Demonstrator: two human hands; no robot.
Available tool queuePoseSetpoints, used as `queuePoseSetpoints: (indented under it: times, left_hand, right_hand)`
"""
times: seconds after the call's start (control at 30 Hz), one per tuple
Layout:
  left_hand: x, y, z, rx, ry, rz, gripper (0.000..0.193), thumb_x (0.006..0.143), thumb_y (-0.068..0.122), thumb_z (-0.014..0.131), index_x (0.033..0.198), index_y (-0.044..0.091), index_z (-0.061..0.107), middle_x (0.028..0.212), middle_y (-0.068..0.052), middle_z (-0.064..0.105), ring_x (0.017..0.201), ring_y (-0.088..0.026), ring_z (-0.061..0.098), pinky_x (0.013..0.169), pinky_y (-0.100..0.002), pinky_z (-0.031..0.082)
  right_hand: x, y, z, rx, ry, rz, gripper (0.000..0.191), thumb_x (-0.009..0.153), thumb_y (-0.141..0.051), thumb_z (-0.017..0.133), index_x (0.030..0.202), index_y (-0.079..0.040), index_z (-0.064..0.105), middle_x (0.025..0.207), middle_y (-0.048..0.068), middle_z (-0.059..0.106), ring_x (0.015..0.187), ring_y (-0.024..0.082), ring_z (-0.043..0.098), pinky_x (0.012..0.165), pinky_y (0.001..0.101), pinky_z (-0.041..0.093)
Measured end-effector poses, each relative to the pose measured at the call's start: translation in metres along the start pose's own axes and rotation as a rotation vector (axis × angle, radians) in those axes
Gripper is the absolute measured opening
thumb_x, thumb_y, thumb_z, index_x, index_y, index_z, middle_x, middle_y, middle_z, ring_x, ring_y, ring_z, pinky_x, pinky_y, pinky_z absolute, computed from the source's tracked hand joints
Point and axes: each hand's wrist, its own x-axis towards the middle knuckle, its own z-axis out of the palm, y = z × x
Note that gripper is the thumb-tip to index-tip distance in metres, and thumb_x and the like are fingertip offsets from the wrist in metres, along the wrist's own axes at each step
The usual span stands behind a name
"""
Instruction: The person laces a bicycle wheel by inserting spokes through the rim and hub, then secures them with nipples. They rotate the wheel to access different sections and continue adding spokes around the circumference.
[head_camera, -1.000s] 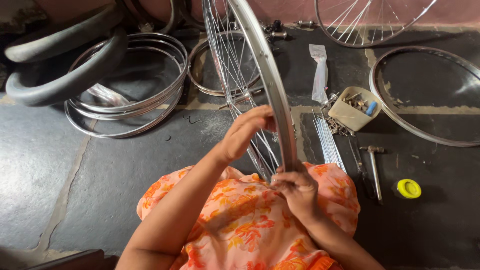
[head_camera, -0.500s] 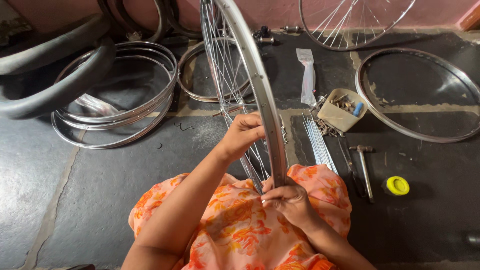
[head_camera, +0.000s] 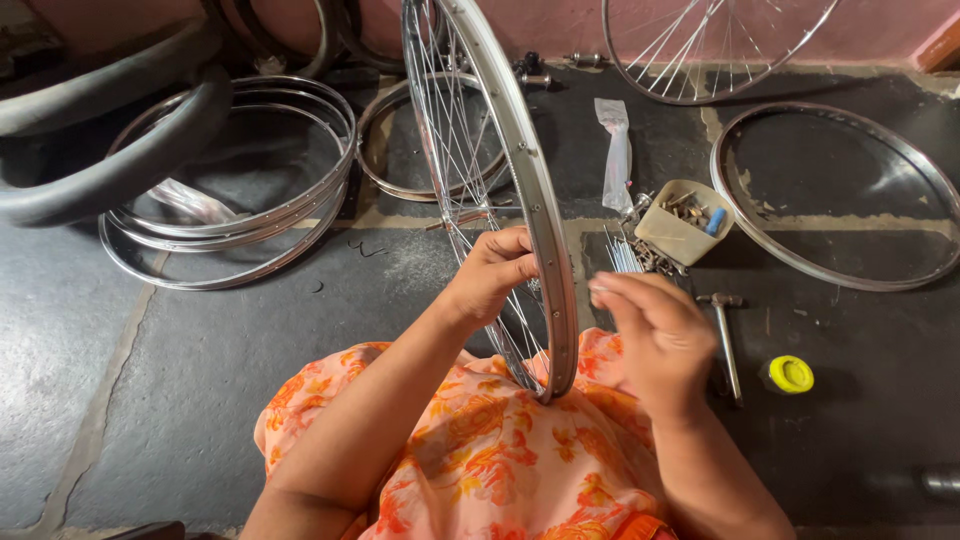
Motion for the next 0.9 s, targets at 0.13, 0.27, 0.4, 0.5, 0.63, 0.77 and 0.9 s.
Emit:
queuePoseSetpoints:
  times: [0.13, 0.27, 0.4, 0.5, 0.63, 0.77, 0.9]
  left_hand:
    - [-0.001, -0.002, -0.002, -0.033, 0.022, -0.01, 0.017, 0.094, 0.018, 0.079, 0.104, 0.003, 0.076, 0.107, -0.003, 0.071, 0.101, -0.015, 0.066, 0.096, -0.034, 0.052]
    - [-0.002, -0.004, -0.004, -0.064, 0.008, 0.019, 0.016, 0.095, 0.017, 0.08, 0.102, 0.003, 0.075, 0.11, -0.003, 0.071, 0.101, -0.015, 0.065, 0.095, -0.033, 0.051]
    - [0.0, -0.007, -0.003, -0.07, 0.01, 0.016, 0.017, 0.094, 0.017, 0.08, 0.102, 0.003, 0.075, 0.109, -0.003, 0.071, 0.099, -0.015, 0.065, 0.094, -0.033, 0.052]
    - [0.0, -0.008, -0.002, -0.103, 0.01, 0.026, 0.016, 0.094, 0.017, 0.08, 0.102, 0.003, 0.075, 0.109, -0.004, 0.071, 0.099, -0.015, 0.065, 0.093, -0.033, 0.052]
    - [-0.001, -0.006, -0.002, -0.086, 0.014, 0.024, 0.016, 0.095, 0.017, 0.08, 0.103, 0.004, 0.075, 0.108, -0.004, 0.071, 0.1, -0.015, 0.065, 0.094, -0.033, 0.052]
    - [-0.002, -0.005, -0.003, -0.082, -0.009, 0.013, 0.015, 0.096, 0.017, 0.079, 0.102, 0.004, 0.076, 0.108, -0.004, 0.072, 0.102, -0.016, 0.066, 0.096, -0.034, 0.053]
    - [-0.001, -0.005, -0.001, -0.065, 0.013, 0.016, 0.015, 0.095, 0.015, 0.079, 0.103, 0.003, 0.076, 0.109, -0.004, 0.071, 0.102, -0.015, 0.066, 0.096, -0.033, 0.052]
  right_hand:
    - [0.026, -0.023, 0.022, -0.341, -0.015, -0.274, 0.02, 0.091, 0.001, 0.078, 0.109, -0.007, 0.073, 0.112, 0.009, 0.066, 0.096, 0.023, 0.064, 0.086, 0.0341, 0.053]
    - [0.032, -0.035, 0.03, -0.561, -0.008, -0.412, 0.024, 0.085, 0.001, 0.079, 0.107, -0.009, 0.074, 0.123, 0.01, 0.06, 0.111, 0.032, 0.056, 0.098, 0.0412, 0.047]
    - [0.033, -0.037, 0.035, -0.615, -0.021, -0.421, 0.022, 0.086, 0.003, 0.078, 0.106, -0.006, 0.073, 0.123, 0.009, 0.063, 0.111, 0.031, 0.058, 0.099, 0.0417, 0.048]
    - [0.031, -0.035, 0.038, -0.609, -0.035, -0.397, 0.023, 0.085, 0.007, 0.076, 0.106, -0.003, 0.073, 0.119, 0.008, 0.067, 0.105, 0.029, 0.063, 0.095, 0.0408, 0.051]
    - [0.03, -0.033, 0.039, -0.482, -0.006, -0.342, 0.019, 0.089, 0.008, 0.076, 0.105, 0.0, 0.072, 0.114, 0.009, 0.069, 0.096, 0.026, 0.067, 0.086, 0.0374, 0.055]
    - [0.029, -0.032, 0.04, -0.474, 0.011, -0.39, 0.018, 0.089, 0.009, 0.075, 0.105, 0.001, 0.071, 0.114, 0.01, 0.068, 0.094, 0.025, 0.068, 0.084, 0.0362, 0.056]
    - [0.028, -0.03, 0.042, -0.488, 0.033, -0.378, 0.016, 0.091, 0.007, 0.076, 0.104, 0.0, 0.07, 0.114, 0.01, 0.067, 0.094, 0.025, 0.067, 0.084, 0.037, 0.056]
